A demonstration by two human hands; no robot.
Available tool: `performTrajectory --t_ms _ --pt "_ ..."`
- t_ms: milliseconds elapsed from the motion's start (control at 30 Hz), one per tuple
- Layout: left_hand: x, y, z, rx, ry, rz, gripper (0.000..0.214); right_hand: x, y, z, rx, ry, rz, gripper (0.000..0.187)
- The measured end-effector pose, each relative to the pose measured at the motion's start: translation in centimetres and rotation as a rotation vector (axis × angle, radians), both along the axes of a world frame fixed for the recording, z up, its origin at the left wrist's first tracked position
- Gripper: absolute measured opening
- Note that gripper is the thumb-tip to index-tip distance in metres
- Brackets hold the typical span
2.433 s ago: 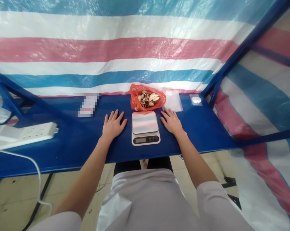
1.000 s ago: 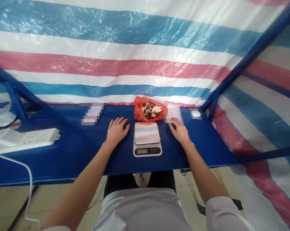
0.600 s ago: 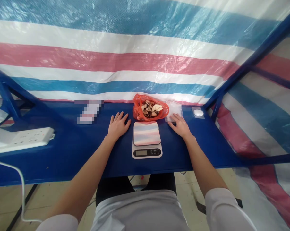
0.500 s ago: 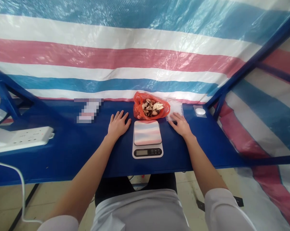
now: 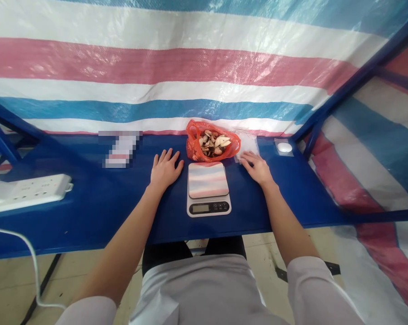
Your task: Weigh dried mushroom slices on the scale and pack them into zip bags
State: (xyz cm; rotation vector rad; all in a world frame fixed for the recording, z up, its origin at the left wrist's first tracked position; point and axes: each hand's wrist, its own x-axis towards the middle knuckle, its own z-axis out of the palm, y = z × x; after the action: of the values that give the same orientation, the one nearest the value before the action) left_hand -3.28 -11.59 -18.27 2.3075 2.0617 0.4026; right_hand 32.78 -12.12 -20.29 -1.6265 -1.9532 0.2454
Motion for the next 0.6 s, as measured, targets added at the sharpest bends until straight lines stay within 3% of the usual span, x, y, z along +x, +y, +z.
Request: performTrajectory --t_ms 300,600 --pt "-0.1 0.0 -0.1 0.017 -0.014 -0.002 0.057 -0.2 -0.3 0.5 0.119 0.202 -0.019 0.041" --pt "-0.5 0.0 -0.4 0.060 -0.046 0.014 0.051 -0.6 -0.9 1.8 0.268 0.592 -0.243 0.047"
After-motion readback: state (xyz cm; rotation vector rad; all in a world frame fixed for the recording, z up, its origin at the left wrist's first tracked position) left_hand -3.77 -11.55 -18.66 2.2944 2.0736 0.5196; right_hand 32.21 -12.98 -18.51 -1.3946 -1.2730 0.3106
